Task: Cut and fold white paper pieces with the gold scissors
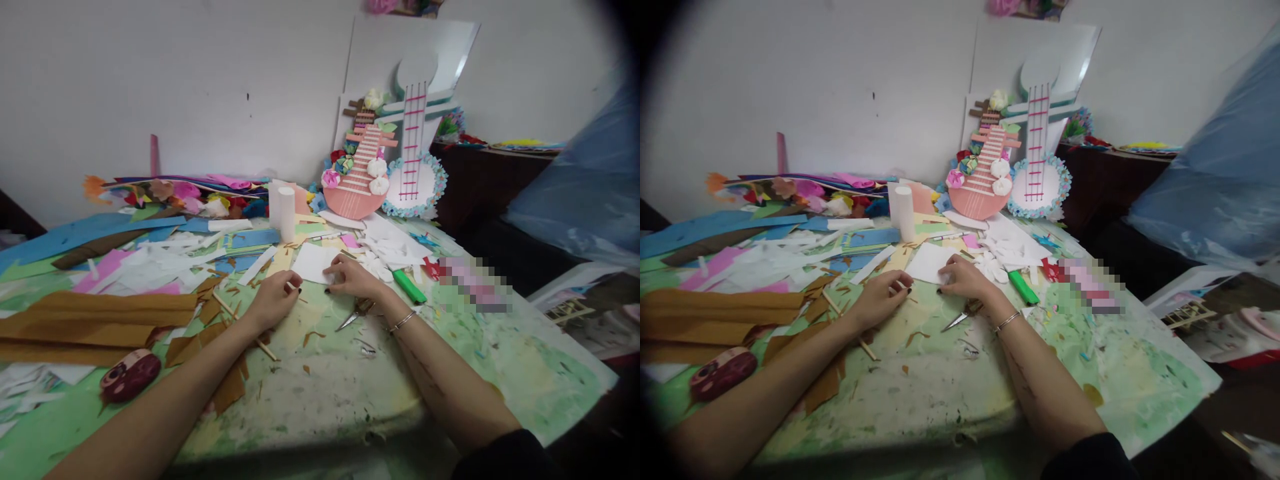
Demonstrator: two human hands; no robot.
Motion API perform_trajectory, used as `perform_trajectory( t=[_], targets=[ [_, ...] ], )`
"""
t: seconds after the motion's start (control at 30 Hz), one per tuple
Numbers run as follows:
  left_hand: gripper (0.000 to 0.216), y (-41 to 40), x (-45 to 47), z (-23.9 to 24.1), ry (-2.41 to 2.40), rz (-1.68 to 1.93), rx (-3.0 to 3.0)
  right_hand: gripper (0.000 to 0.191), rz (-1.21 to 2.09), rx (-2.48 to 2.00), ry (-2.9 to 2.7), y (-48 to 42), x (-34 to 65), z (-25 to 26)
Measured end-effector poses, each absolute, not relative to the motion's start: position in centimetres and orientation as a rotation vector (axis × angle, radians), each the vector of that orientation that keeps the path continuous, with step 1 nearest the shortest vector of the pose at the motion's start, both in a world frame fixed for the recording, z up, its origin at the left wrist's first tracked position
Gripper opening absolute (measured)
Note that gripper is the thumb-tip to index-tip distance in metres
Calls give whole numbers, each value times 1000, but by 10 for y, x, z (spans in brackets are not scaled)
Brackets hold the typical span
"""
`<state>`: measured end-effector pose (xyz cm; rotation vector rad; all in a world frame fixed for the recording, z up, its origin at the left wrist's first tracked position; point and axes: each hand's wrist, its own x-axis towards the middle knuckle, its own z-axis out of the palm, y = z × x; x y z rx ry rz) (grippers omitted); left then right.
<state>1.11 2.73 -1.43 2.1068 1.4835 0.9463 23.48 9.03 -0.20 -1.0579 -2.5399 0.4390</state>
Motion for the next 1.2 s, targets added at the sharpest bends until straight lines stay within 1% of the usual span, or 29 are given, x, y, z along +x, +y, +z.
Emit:
perform_trajectory(
  t=[0.13, 0.27, 0.33, 0.4, 0.5, 0.6, 0.73, 0.83, 0.97, 1.03, 1.07, 1.13, 1.2],
  targets=[
    [15, 29, 8, -14, 1493, 953, 2025, 25, 353, -1007, -2504, 89, 231, -4],
    [15, 30, 5, -13, 1522, 930, 1982, 22, 333, -988, -2490, 86, 227, -6],
    [15, 30, 3, -13, 1551, 916, 2173, 20, 319, -1006, -2478, 85, 225, -9],
    [16, 29, 2, -11, 1495, 903, 2553, 19, 305, -1015, -2455, 85, 223, -11],
    [18, 23, 5, -5, 1223, 897, 3132, 18, 302, -1024, -2409, 85, 221, -12],
    [19, 13, 15, 0, 984, 906, 3437, 12, 304, -1069, -2323, 85, 218, -11],
    [19, 1, 31, 0, 784, 769, 3599, 14, 309, -1149, -2214, 85, 216, -12],
    [19, -3, 37, -4, 718, 708, 3618, 11, 354, -1157, -2205, 87, 217, -15],
    [19, -3, 39, -8, 676, 661, 3588, 13, 392, -1160, -2157, 87, 217, -13],
    [19, -2, 39, -7, 663, 647, 3574, 14, 506, -1112, -2068, 83, 215, -7],
    [19, -2, 39, -6, 649, 641, 3567, 15, 617, -1059, -2016, 80, 213, -3],
    [19, -3, 38, -4, 604, 639, 3550, 17, 894, -906, -1935, 70, 210, 8],
    [19, -6, 37, 0, 577, 658, 3523, 18, 1186, -762, -1982, 58, 207, 19]
  ],
)
